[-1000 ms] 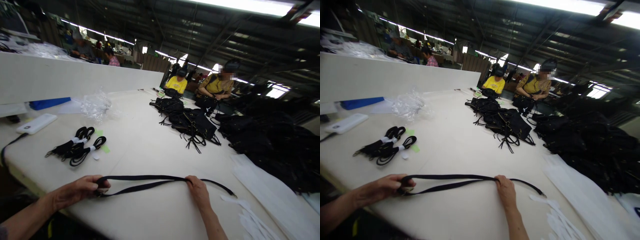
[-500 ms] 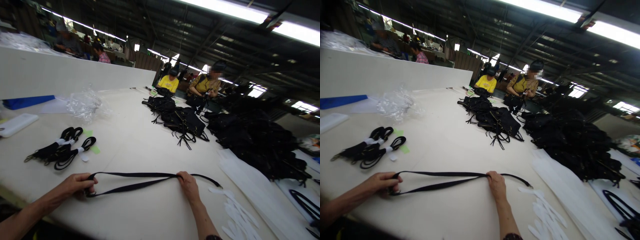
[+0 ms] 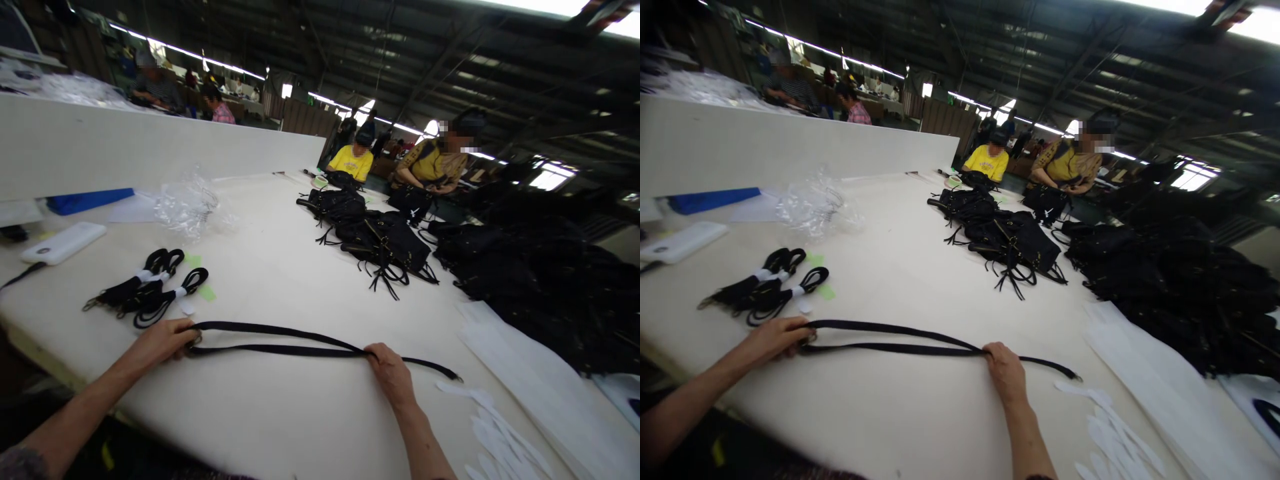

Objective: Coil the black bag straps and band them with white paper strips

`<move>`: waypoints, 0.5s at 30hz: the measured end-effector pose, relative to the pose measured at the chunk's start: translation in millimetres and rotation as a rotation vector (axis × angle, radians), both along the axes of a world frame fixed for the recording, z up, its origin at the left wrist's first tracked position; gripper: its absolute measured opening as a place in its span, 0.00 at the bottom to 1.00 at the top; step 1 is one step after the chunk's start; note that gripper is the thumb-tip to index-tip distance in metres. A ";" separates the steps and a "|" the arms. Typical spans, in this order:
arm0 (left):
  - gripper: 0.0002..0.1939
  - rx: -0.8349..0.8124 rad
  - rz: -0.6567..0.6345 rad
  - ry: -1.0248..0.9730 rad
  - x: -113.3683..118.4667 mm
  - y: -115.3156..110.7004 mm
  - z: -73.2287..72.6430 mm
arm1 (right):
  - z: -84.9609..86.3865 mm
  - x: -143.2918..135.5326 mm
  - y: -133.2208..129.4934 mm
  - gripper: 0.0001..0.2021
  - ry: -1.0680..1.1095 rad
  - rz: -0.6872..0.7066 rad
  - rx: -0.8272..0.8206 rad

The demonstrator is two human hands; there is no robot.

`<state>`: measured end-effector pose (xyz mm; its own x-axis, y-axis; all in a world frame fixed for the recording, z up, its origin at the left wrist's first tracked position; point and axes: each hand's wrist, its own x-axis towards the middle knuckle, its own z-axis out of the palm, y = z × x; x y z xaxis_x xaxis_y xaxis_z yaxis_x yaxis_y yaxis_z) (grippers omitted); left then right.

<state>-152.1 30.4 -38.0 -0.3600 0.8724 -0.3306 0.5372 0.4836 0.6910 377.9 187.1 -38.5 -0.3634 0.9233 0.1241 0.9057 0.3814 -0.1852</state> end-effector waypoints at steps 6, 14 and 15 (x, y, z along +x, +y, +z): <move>0.30 -0.009 0.117 -0.362 -1.5 -5.9 -3.5 | -3.1 1.7 -0.2 0.12 0.010 -0.016 -0.016; 0.23 0.010 0.028 -0.536 -2.7 -6.1 -10.6 | 0.7 -0.1 -2.7 0.13 0.041 -0.020 -0.016; 0.24 0.024 0.054 -0.509 -1.0 -5.9 -8.9 | 1.2 0.0 -2.8 0.13 0.045 -0.021 -0.021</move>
